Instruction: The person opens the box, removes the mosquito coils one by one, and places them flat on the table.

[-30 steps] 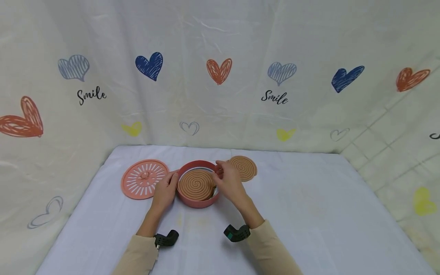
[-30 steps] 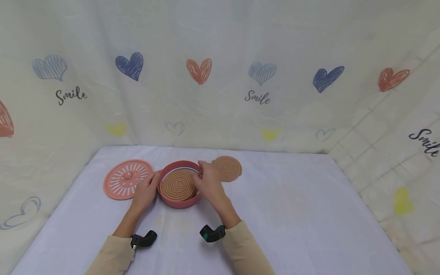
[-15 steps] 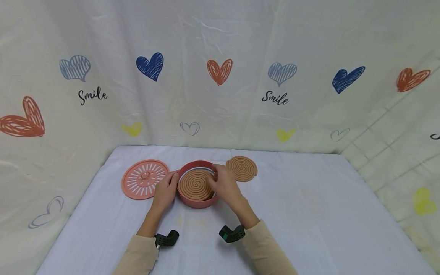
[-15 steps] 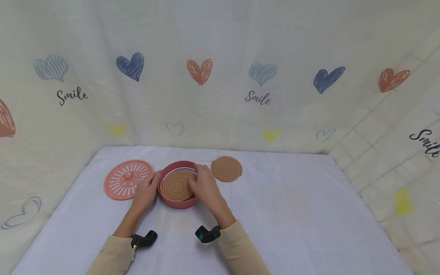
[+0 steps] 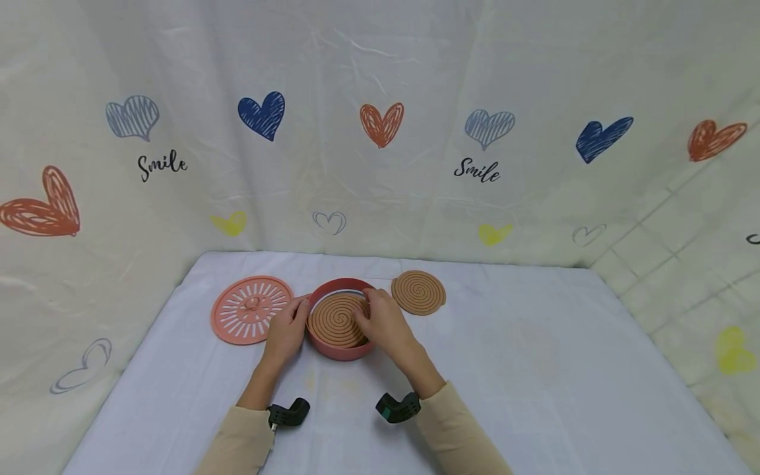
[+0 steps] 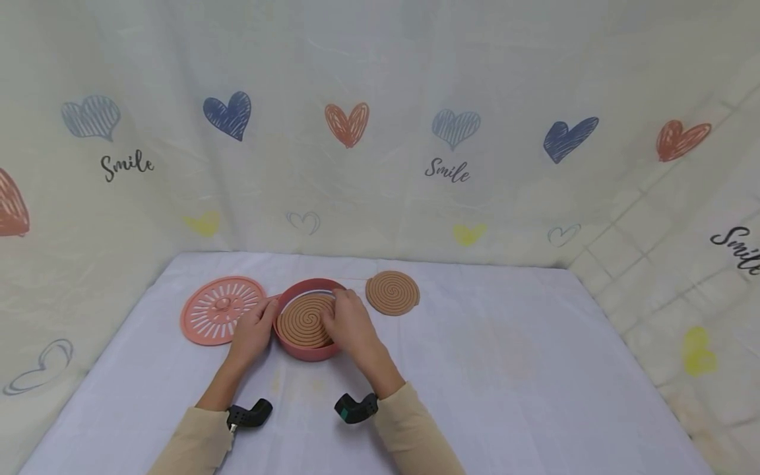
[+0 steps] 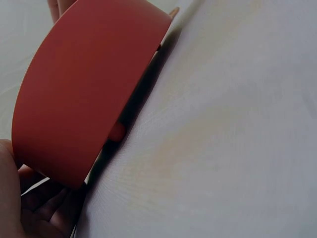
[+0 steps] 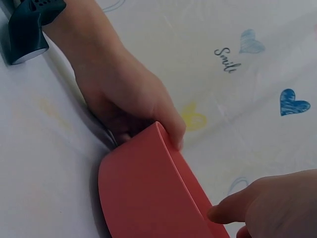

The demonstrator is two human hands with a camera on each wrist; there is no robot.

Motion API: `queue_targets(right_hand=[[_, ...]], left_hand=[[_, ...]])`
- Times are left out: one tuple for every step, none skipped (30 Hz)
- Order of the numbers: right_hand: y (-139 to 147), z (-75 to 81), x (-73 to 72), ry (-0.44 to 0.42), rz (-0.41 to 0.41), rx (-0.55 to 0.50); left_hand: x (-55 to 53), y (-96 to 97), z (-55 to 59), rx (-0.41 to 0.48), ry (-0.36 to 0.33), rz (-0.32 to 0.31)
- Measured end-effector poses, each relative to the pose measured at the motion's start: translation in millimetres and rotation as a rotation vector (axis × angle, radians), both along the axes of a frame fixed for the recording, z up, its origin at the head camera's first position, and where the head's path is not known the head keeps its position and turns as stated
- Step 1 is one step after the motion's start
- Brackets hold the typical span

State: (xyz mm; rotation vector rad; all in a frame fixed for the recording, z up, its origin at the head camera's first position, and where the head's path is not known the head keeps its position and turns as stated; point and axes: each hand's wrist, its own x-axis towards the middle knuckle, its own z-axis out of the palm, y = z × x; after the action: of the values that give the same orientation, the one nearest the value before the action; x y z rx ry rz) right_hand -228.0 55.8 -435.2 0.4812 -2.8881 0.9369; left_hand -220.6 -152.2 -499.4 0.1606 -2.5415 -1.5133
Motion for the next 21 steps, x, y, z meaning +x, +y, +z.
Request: queue_targets(right_hand=[[-0.4,0.0,0.4,0.001,-0.003,0.009],[-0.9,-0.1,0.7,0.002,-0.005,0.022],[-1.3,-0.1,1.0,0.003,-0.005,0.035],[-1.8,-0.1,1.5,0.005,-0.005,0.045],[-2.2,-0.1,1.7,0.007,-0.004,0.053],[-2.5,-0.1,2.1,0.01,-0.002,0.06],[-2.8,-0.1,2.5,0.013,0.0,0.066],[-3.0,-0.3,2.6,0.017,0.002,0.068],[-3.3,-0.6,2.8,0.021,0.004,0.067],[-3.4,-1.1,2.8,0.028,0.006,0.066],[-3.7,-1.3,2.9,0.03,0.007,0.064],[-4.2,-1.5,3.0,0.03,0.008,0.062],[-4.7,-1.5,3.0,0.031,0.007,0.06],[-5.3,-1.5,3.1,0.03,0.007,0.057],[-6.0,-1.4,3.2,0.03,0.006,0.054],[-6.6,-1.2,3.5,0.03,0.006,0.053],[-7.1,-1.0,3.8,0.027,0.005,0.052],[-7.6,-1.0,4.0,0.027,0.005,0.051],[-7.9,-1.2,4.2,0.029,0.004,0.051],[-8.1,-1.4,4.4,0.03,0.004,0.051],[-8.3,-1.8,4.4,0.033,0.003,0.05]], left_hand=[[0.0,0.1,-0.1,0.002,0.0,-0.002],[0.0,0.3,0.0,0.004,0.0,-0.002],[0.0,0.4,-0.1,0.005,0.0,-0.004],[0.1,0.4,-0.2,0.005,0.0,-0.004],[0.1,0.5,-0.2,0.005,0.0,-0.005],[0.1,0.5,-0.3,0.005,0.001,-0.006],[0.2,0.5,-0.2,0.005,0.001,-0.006],[0.3,0.5,-0.1,0.005,0.002,-0.006],[0.4,0.4,-0.2,0.005,0.002,-0.007],[0.5,0.3,-0.1,0.005,0.002,-0.007],[0.6,0.2,-0.2,0.005,0.001,-0.007],[0.5,0.0,-0.3,0.004,0.0,-0.007],[0.1,-0.3,-0.5,0.003,0.0,-0.007],[-0.3,-0.6,-0.8,0.0,-0.001,-0.007],[-0.8,-0.8,-1.3,-0.001,-0.001,-0.007],[-1.3,-1.0,-1.8,-0.002,-0.001,-0.008],[-1.8,-1.2,-2.2,-0.003,-0.002,-0.009],[-2.3,-1.2,-2.6,-0.004,-0.003,-0.01],[-2.8,-1.3,-3.0,-0.005,-0.003,-0.01],[-2.9,-1.3,-3.2,-0.004,-0.006,-0.012],[-3.2,-1.3,-3.4,-0.003,-0.008,-0.012]])
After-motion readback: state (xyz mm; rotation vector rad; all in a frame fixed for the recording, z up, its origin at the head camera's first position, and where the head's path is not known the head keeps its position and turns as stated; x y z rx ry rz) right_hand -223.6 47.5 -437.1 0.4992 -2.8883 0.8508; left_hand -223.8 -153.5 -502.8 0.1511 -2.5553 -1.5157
